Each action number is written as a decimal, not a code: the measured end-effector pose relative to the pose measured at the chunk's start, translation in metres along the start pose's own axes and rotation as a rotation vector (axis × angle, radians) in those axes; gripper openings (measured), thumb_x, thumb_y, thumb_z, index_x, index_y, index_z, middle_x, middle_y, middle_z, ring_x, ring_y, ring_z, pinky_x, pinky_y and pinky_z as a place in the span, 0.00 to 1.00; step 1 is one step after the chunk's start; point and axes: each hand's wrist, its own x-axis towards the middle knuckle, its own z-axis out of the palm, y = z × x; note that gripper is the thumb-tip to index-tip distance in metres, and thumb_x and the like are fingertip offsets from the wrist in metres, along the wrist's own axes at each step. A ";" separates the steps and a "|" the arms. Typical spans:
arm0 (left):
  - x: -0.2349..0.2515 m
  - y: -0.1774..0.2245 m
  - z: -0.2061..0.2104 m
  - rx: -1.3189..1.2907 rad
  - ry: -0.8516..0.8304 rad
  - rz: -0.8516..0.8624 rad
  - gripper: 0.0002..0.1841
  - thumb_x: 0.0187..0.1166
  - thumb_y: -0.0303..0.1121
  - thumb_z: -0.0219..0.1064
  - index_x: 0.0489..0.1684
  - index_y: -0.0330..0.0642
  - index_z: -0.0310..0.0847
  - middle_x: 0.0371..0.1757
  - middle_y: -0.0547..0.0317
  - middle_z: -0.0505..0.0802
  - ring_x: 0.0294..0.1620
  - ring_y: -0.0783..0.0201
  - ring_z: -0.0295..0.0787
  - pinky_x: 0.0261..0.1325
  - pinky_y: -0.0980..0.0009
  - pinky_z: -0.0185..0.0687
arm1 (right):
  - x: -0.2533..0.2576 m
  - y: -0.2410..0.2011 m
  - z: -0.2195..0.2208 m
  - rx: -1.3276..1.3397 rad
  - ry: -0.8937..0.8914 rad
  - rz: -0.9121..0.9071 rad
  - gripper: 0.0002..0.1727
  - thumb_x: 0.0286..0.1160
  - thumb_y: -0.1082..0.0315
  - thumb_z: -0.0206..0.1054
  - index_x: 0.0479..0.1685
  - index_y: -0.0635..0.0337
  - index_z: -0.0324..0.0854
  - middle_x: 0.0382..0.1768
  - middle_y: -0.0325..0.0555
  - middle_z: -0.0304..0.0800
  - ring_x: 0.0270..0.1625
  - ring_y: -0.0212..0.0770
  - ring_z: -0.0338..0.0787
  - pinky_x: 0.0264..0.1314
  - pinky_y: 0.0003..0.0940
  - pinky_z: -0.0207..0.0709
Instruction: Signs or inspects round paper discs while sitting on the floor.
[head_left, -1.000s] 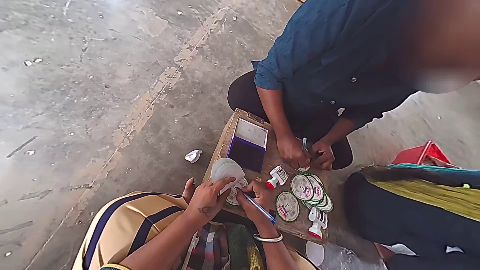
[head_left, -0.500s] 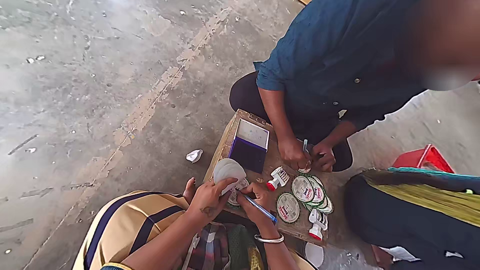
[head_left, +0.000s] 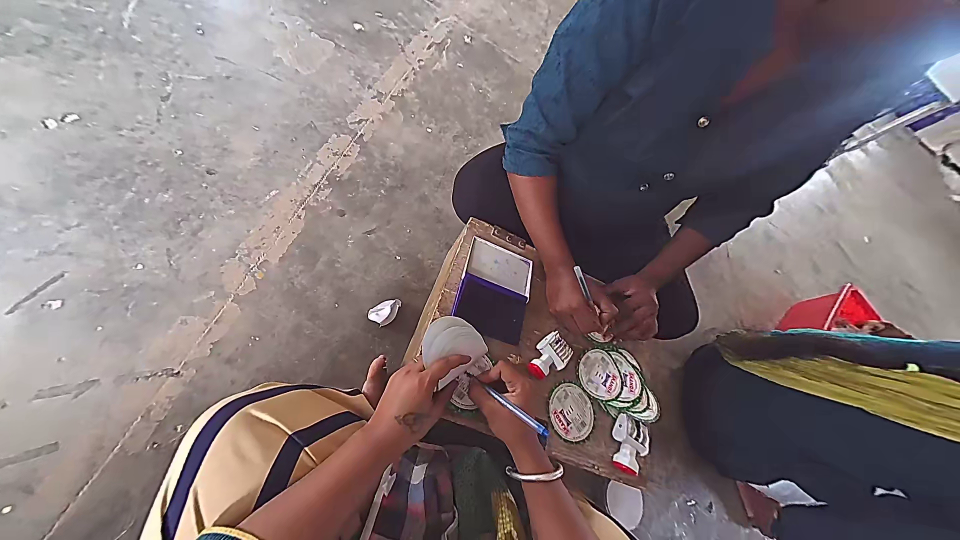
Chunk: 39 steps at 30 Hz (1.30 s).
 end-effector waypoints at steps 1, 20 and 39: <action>0.001 0.001 0.000 0.001 -0.004 -0.003 0.18 0.70 0.26 0.71 0.59 0.45 0.92 0.49 0.48 0.98 0.46 0.42 0.96 0.50 0.38 0.81 | 0.000 0.000 0.001 -0.008 0.014 -0.001 0.08 0.55 0.69 0.75 0.21 0.59 0.81 0.21 0.31 0.86 0.24 0.14 0.80 0.28 0.12 0.72; 0.001 0.000 0.000 -0.009 0.003 -0.012 0.18 0.70 0.26 0.71 0.59 0.45 0.92 0.49 0.48 0.98 0.47 0.43 0.96 0.51 0.39 0.81 | 0.003 0.007 0.003 0.035 0.067 -0.038 0.06 0.54 0.71 0.74 0.21 0.62 0.82 0.24 0.34 0.85 0.30 0.16 0.81 0.35 0.12 0.74; 0.000 -0.003 0.003 -0.008 0.018 0.005 0.17 0.71 0.27 0.71 0.59 0.45 0.92 0.48 0.49 0.98 0.47 0.44 0.96 0.51 0.39 0.81 | 0.003 0.002 0.004 -0.010 0.081 -0.011 0.05 0.57 0.71 0.73 0.24 0.63 0.82 0.26 0.35 0.87 0.31 0.16 0.82 0.36 0.12 0.75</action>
